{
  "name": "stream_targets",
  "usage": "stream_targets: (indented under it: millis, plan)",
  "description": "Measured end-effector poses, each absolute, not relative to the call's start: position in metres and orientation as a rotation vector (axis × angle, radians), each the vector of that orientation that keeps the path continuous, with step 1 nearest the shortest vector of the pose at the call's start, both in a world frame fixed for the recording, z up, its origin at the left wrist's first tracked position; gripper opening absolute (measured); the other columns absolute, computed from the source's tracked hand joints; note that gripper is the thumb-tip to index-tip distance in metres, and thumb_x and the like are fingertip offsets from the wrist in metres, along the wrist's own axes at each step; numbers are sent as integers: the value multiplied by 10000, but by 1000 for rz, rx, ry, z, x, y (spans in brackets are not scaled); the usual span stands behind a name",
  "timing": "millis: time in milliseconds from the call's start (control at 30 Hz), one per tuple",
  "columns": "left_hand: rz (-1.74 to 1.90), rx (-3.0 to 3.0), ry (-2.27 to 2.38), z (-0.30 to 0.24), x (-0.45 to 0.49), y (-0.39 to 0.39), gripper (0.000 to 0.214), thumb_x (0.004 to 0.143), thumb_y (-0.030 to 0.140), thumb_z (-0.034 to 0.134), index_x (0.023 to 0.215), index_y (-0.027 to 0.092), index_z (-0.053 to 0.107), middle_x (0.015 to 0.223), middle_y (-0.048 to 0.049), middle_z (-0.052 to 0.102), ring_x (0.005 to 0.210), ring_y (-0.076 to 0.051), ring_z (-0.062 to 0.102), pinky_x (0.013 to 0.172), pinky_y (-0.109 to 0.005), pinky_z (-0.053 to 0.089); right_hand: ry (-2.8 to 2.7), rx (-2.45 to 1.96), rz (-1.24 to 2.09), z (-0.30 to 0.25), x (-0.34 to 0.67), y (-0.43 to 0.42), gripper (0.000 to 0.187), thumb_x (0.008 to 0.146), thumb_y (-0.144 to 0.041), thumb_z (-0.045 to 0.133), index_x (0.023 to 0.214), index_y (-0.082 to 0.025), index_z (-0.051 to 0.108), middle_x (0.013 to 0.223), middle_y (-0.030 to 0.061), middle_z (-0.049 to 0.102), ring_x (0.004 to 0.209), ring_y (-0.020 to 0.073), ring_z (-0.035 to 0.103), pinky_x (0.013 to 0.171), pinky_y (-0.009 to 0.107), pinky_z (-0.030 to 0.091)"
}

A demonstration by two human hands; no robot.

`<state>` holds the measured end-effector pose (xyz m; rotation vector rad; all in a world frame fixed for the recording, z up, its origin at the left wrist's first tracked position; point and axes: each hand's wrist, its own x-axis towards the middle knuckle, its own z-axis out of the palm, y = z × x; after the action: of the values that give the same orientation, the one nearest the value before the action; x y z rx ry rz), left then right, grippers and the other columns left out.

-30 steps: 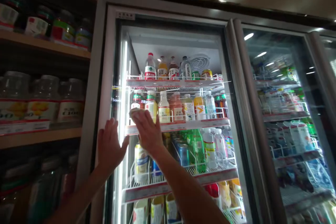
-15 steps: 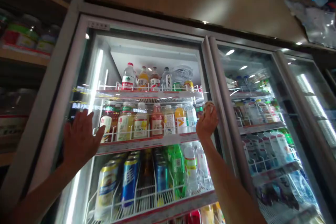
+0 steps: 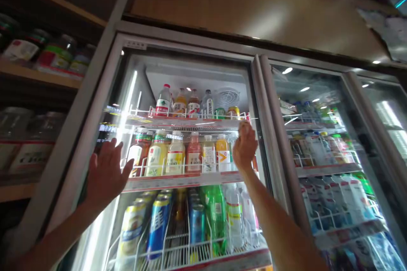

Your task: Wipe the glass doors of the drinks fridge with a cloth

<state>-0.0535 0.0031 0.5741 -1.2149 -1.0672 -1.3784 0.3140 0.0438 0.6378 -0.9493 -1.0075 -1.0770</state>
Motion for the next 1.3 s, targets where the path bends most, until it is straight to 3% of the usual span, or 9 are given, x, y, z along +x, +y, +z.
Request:
stream_targets:
  millis: [67, 233, 433, 700, 800, 967, 1167, 1300]
  plan:
    - [-1398, -1231, -1044, 574, -53, 2, 603, 896, 442, 260, 1384, 94, 326, 1448, -189, 317, 1366, -317, 244, 1098, -549, 152, -1112, -933, -1110, 632, 261, 39, 499, 845, -170, 315, 1326, -212, 439, 1370, 94, 448, 1266, 240, 386, 951, 421, 382]
    - [-1376, -1309, -1000, 586, -66, -4, 597, 881, 461, 295, 1362, 115, 378, 1435, -167, 354, 1353, -315, 273, 1101, -536, 150, -1493, -766, -1264, 612, 181, 30, 511, 869, -195, 347, 1371, -287, 370, 1471, 6, 332, 1369, 198, 250, 1085, 446, 248]
    - [-1372, -1278, -972, 601, -96, -3, 637, 887, 475, 280, 1390, 84, 313, 1447, -191, 317, 1371, -308, 234, 1093, -542, 165, -1067, -957, -967, 640, 208, 31, 498, 869, -182, 299, 1356, -193, 400, 1421, 125, 389, 1322, 280, 326, 988, 534, 326]
    - [-1406, -1299, -897, 596, -100, -4, 632, 900, 467, 288, 1395, 75, 295, 1434, -198, 337, 1369, -286, 250, 1101, -505, 186, -1545, -696, -1263, 626, 91, 18, 567, 855, -175, 368, 1405, -290, 300, 1497, -12, 276, 1386, 199, 217, 1094, 462, 239]
    - [-1407, -1292, -872, 595, -103, -2, 617, 903, 461, 298, 1383, 74, 319, 1418, -196, 368, 1366, -274, 261, 1106, -482, 192, -1530, -735, -1285, 638, 125, 22, 534, 864, -175, 349, 1385, -293, 338, 1475, -1, 326, 1375, 194, 246, 1099, 484, 216]
    - [-1421, -1271, -857, 594, -104, 1, 597, 908, 449, 310, 1392, 99, 307, 1420, -176, 373, 1363, -254, 272, 1110, -460, 194, -1146, -851, -1042, 649, 155, 26, 524, 869, -169, 304, 1388, -230, 355, 1434, 90, 383, 1334, 246, 320, 1029, 504, 304]
    - [-1432, -1236, -839, 593, -106, 1, 590, 913, 449, 278, 1367, 79, 346, 1399, -189, 400, 1334, -254, 333, 1096, -447, 223, -1714, -617, -1397, 611, 69, 8, 567, 862, -209, 389, 1412, -299, 282, 1495, -43, 277, 1399, 168, 173, 1128, 427, 191]
    - [-1402, -1215, -832, 594, -108, 3, 597, 916, 458, 268, 1372, 79, 338, 1396, -193, 402, 1329, -267, 340, 1082, -459, 240, -1638, -668, -1377, 623, 106, 16, 524, 884, -219, 371, 1394, -325, 311, 1488, -38, 295, 1395, 172, 192, 1128, 459, 159]
